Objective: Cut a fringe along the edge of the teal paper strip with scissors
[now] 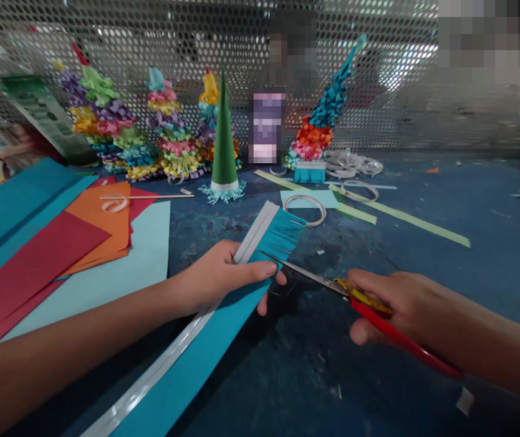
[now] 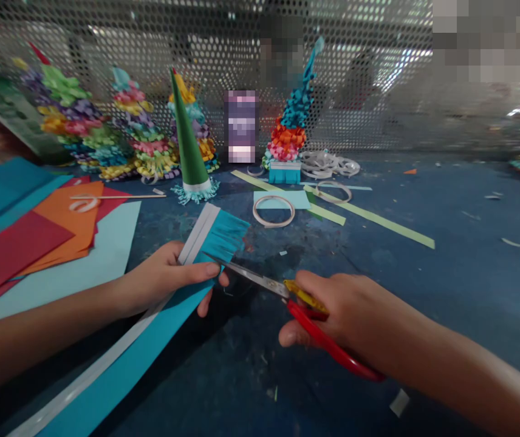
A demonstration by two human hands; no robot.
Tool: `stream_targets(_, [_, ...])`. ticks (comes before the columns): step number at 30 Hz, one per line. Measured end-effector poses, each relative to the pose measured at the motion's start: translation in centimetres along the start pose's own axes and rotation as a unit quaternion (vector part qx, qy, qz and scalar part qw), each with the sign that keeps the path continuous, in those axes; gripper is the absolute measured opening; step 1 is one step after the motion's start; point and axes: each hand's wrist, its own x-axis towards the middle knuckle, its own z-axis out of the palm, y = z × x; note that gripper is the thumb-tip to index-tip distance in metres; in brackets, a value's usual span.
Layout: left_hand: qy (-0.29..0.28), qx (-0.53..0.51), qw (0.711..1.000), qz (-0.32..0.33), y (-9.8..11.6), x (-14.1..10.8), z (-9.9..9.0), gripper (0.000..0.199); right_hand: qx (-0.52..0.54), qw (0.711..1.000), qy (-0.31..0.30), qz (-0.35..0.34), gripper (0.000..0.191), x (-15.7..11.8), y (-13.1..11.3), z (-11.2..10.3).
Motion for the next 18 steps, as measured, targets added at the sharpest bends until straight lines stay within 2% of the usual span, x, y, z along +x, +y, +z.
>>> stream_targets(8, [0.029,0.027,0.999,-0.004,0.16,-0.04,0.07,0.026,-0.015,0.998,0.051,-0.045,0.043,0.21,0.72,0.60])
stream_targets(15, [0.055,0.061,0.996,-0.028,0.23,-0.14,0.24,0.032,-0.006,0.999,0.016,-0.036,0.055,-0.49,0.42,0.07])
stream_targets(18, [0.069,0.065,0.995,-0.022,0.30,-0.20,0.39,0.031,-0.009,0.999,0.022,-0.039,0.060,-0.75,0.02,-0.17])
